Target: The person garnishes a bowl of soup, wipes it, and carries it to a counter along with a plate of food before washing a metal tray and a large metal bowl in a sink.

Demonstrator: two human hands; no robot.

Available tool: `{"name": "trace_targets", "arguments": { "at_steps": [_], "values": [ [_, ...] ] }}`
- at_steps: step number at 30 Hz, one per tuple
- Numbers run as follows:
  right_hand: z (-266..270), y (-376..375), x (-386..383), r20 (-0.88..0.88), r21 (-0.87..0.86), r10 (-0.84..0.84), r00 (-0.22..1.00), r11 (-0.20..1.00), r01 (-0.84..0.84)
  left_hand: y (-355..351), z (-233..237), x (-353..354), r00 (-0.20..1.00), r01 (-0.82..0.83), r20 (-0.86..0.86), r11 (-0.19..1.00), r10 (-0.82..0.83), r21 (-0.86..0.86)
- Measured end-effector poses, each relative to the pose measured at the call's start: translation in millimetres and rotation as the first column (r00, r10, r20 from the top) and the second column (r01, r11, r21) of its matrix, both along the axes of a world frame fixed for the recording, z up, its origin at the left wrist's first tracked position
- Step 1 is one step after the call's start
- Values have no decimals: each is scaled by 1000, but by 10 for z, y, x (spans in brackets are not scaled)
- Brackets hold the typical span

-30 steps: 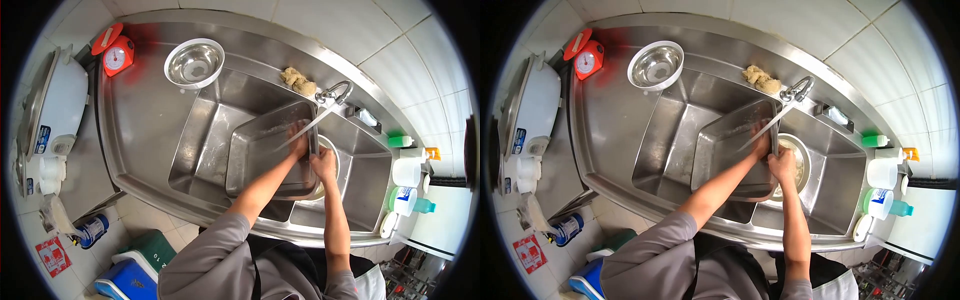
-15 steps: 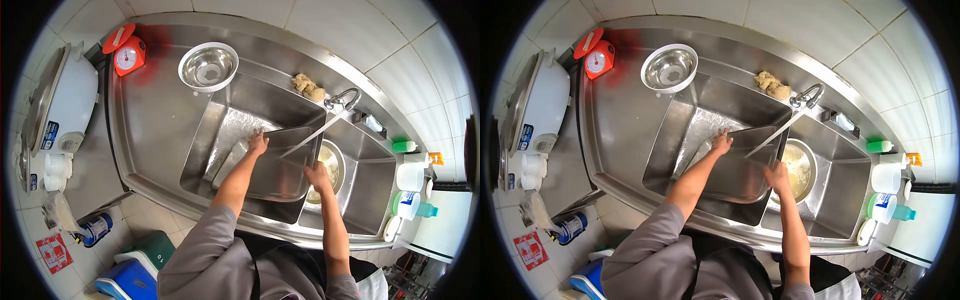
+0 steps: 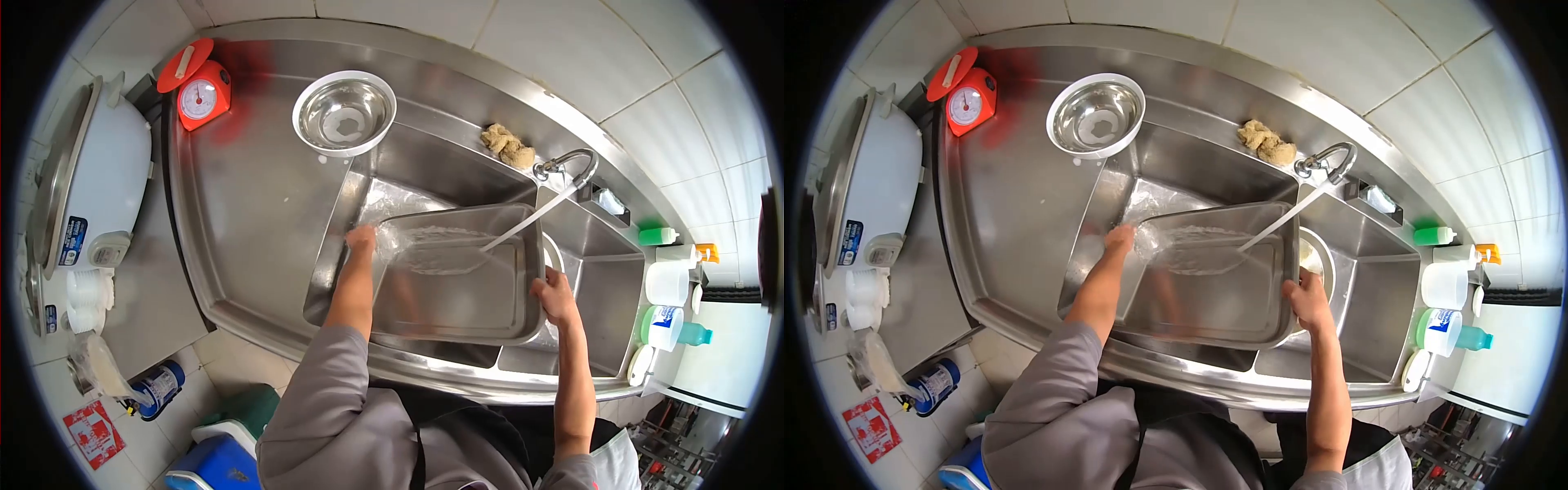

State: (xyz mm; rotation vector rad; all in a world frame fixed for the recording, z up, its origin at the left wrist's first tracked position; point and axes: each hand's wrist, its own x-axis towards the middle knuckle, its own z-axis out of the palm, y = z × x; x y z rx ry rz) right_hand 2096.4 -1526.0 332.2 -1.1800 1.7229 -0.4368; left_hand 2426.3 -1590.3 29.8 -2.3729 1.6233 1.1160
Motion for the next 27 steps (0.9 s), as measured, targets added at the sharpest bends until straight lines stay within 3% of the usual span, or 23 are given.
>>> {"name": "trace_targets", "arguments": {
  "at_steps": [2,3,4,5,6,7,8,9,10,12,14,15,16,17,18,19,21,22,23,24,25,26,27],
  "values": [
    [-471,-65,-15,-34,-65,1,999,998,-4,107,-85,-118,917,359,143,926,-373,116],
    [-620,-107,11,-75,-133,4,997,991,-14,140,-296,-369,966,258,37,961,-256,-96],
    [-526,-156,204,-355,-79,108,928,986,-145,30,-352,-689,978,104,-161,982,-129,-156],
    [-749,-178,256,-364,-174,107,925,968,-180,-58,-56,-943,900,101,-396,971,-183,-218],
    [-971,-197,319,-371,-266,104,923,940,-213,-59,422,-1188,776,-107,-631,981,-19,-160],
    [-933,-196,440,-363,-272,99,926,940,-208,-123,581,-1398,565,-163,-819,987,102,11],
    [-832,-184,605,-408,-205,120,905,954,-219,-78,1050,-1566,361,-241,-893,951,271,191],
    [-761,-171,717,-450,-137,144,881,964,-228,-65,1533,-1561,164,-44,-936,950,312,309],
    [-735,-153,754,-444,-142,141,885,964,-225,-164,1377,-1736,63,-73,-912,913,405,400],
    [-682,-133,755,-403,-211,192,895,932,-295,-173,1545,-1817,167,-177,-958,963,232,202],
    [-759,-165,574,-424,-280,202,883,898,-340,-207,1344,-2013,469,-227,-883,969,22,-96],
    [-706,-190,499,-296,-164,203,933,952,-259,-210,1387,-2050,576,-227,-817,966,28,-126],
    [-657,-256,402,-165,-40,180,970,981,-189,-221,1361,-2079,577,-229,-816,964,20,-138],
    [-774,-362,268,220,-131,-95,971,983,126,-201,1315,-2093,598,-277,-802,940,7,-199],
    [-665,-508,256,329,-187,-243,913,930,315,-170,1280,-2100,617,-328,-787,910,4,-252],
    [-687,-712,222,600,-89,-280,749,908,410,-81,1705,-1914,535,-229,-839,973,97,-34],
    [-1052,-1075,88,927,205,-318,198,873,443,-22,1714,-1920,597,-273,-800,954,67,-124],
    [-1376,-1267,-39,927,375,-354,-125,855,359,51,1658,-1928,653,-294,-756,935,46,-197],
    [-1663,-1463,-257,789,569,-451,-418,792,220,57,1493,-2001,468,-434,-877,893,113,-117],
    [-1744,-1610,-508,823,520,-408,-394,822,234,53,1348,-2027,557,-437,-828,871,67,-224],
    [-1379,-1576,-561,953,249,-294,69,894,372,223,1796,-1885,557,-459,-821,870,124,-179],
    [-1302,-1803,-727,824,-54,-223,521,884,464,299,1890,-1825,392,-500,-898,866,200,-25],
    [-1097,-1819,-723,650,-318,-195,735,808,496,381,2106,-1661,189,-405,-944,897,271,176]
  ]
}}
